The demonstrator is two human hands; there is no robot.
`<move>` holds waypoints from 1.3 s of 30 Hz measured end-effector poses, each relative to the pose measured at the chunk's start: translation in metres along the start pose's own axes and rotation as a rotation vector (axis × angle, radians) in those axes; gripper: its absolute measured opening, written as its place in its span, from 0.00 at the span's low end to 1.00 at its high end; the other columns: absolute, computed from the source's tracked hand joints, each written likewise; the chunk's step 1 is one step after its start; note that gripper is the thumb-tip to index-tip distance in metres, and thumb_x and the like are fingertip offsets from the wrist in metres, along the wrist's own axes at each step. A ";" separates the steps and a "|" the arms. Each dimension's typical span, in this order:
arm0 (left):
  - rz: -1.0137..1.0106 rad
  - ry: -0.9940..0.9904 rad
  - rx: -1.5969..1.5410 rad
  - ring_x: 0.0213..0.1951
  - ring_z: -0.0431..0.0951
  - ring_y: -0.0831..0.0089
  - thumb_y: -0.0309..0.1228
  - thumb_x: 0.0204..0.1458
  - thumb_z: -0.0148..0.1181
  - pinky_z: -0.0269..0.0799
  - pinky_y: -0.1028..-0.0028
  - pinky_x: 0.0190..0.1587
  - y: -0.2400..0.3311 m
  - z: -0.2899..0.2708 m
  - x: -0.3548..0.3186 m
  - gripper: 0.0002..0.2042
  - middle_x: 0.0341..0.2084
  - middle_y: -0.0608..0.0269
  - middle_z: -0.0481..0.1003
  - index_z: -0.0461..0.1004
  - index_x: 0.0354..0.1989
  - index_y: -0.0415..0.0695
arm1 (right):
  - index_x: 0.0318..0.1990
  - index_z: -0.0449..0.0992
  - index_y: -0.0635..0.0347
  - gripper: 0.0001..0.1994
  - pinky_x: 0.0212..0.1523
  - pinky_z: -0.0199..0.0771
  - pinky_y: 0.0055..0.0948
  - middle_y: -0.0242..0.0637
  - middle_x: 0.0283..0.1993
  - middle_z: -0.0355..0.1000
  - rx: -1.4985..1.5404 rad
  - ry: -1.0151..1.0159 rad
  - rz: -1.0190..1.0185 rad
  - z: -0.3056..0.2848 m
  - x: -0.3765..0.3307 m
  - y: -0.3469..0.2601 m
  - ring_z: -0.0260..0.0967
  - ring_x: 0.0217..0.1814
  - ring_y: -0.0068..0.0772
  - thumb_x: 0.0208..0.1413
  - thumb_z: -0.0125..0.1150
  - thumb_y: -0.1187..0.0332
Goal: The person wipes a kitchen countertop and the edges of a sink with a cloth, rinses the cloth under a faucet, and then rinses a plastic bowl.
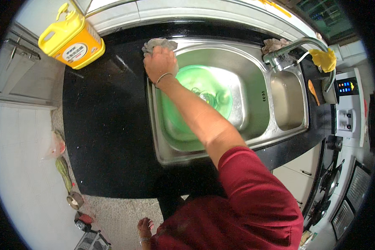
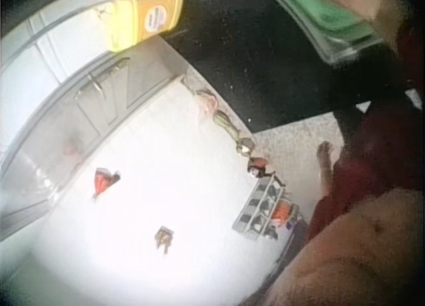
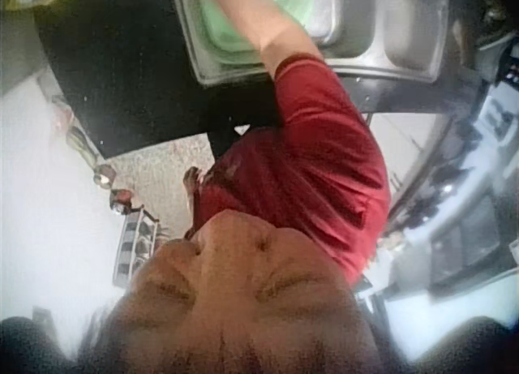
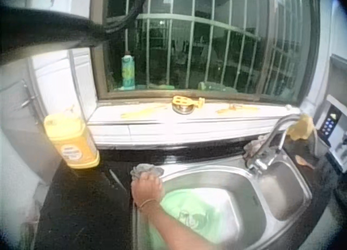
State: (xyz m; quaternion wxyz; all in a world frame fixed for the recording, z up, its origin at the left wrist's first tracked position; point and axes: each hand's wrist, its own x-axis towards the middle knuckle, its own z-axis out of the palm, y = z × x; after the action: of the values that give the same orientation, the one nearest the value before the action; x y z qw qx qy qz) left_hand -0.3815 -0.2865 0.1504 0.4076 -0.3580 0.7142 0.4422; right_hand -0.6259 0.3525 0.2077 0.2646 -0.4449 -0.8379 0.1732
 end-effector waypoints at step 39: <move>1.111 -0.064 -0.073 0.29 0.71 0.77 0.33 0.58 0.56 0.70 0.76 0.32 0.156 0.133 -0.158 0.08 0.31 0.64 0.74 0.72 0.36 0.41 | 0.32 0.74 0.63 0.13 0.48 0.66 0.46 0.50 0.37 0.72 -0.345 -0.116 0.136 -0.395 -0.200 0.354 0.67 0.44 0.53 0.50 0.54 0.61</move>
State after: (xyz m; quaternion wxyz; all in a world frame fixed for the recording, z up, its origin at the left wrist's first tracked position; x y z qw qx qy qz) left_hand -0.4176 -0.0850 0.3085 0.1221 0.0719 0.7670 0.6258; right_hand -0.0654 0.3994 0.2801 0.1232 -0.5284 -0.8371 0.0698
